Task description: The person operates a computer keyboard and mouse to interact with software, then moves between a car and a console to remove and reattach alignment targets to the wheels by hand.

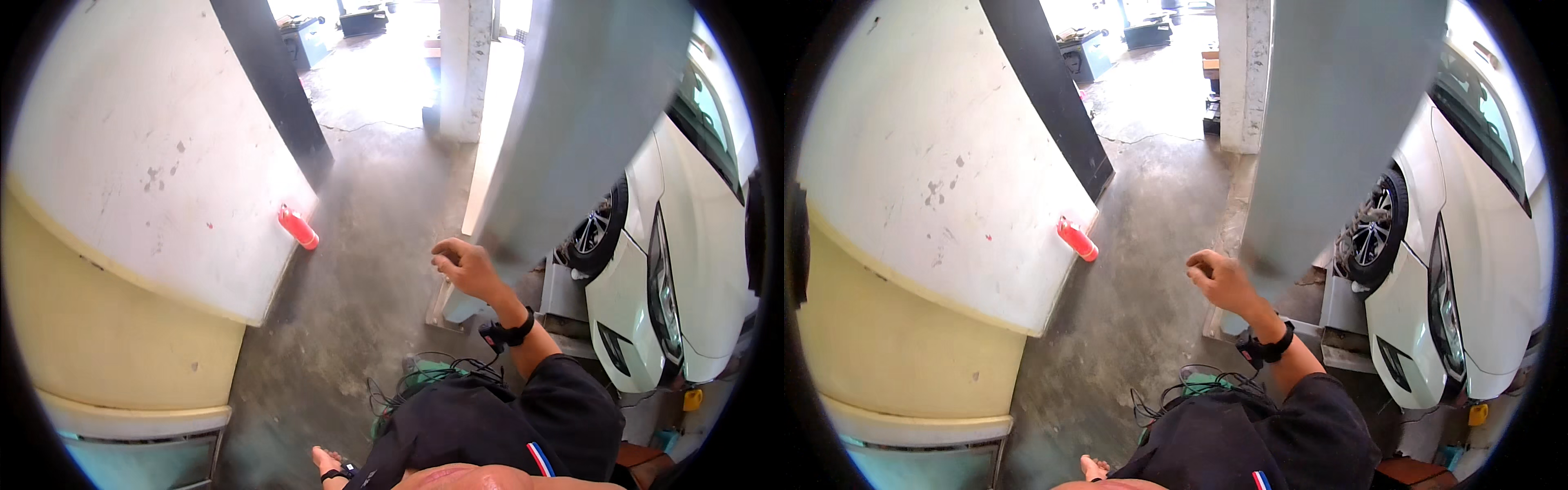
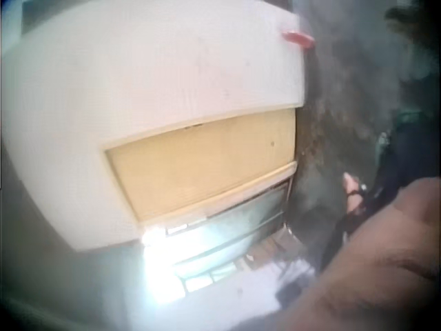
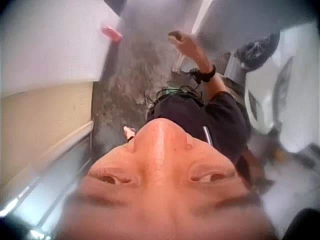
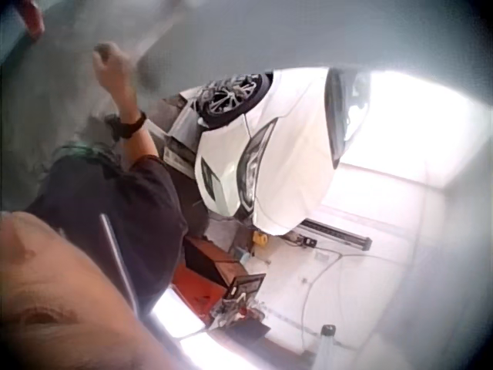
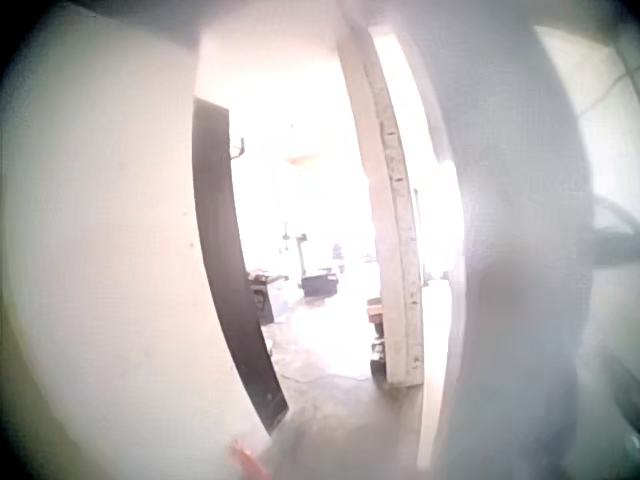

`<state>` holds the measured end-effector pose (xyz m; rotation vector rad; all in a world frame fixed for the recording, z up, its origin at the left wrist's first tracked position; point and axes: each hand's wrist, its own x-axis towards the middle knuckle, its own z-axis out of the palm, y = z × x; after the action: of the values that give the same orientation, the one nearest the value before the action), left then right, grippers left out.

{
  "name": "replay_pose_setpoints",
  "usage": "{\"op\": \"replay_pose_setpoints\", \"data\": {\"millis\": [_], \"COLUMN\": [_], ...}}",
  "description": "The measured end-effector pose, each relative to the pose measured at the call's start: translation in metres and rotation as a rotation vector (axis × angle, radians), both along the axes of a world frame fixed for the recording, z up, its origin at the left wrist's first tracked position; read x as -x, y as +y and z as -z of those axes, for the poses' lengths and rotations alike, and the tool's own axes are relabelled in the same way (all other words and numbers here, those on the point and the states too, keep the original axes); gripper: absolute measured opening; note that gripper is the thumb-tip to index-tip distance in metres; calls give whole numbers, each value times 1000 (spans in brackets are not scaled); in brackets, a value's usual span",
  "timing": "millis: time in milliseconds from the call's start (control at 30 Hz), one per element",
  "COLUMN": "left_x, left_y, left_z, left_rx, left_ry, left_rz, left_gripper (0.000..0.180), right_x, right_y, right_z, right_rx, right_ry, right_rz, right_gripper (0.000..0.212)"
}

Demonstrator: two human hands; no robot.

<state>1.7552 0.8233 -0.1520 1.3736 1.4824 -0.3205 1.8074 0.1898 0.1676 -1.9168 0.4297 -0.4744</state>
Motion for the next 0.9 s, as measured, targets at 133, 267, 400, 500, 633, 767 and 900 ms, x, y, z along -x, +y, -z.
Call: {"op": "replay_pose_setpoints", "data": {"millis": [133, 267, 400, 500, 633, 767, 900], "left_x": [-92, -195, -324, -444, -610, -764, -836], "left_y": [-32, -78, -109, -151, -308, -457, -671], "left_z": [-7, -4, 22, 29, -14, -29, -57], "left_rx": [40, 86, 24, 65, -10, -148, -362], "left_ry": [-67, -30, -36, -142, -191, -390, -626], "left_rz": [41, 15, 87, 250, 640, 1213, 1693], "left_gripper": [32, 26, 26, 23, 20, 28, 38], "right_x": [-86, -155, -217, -242, -243, -236, -225], "right_y": [-18, -51, -101, -155, -210, -252, -299], "right_z": [-22, -19, 8, 32, 8, 6, 9], "right_rx": [38, 65, -18, -104, -64, -91, -130], "right_ry": [-13, -3, -27, -100, -85, -154, -149], "right_rz": [-80, -64, 81, 322, 637, 852, 1088], "right_gripper": [22, 23, 19, 22, 20, 21, 21]}}
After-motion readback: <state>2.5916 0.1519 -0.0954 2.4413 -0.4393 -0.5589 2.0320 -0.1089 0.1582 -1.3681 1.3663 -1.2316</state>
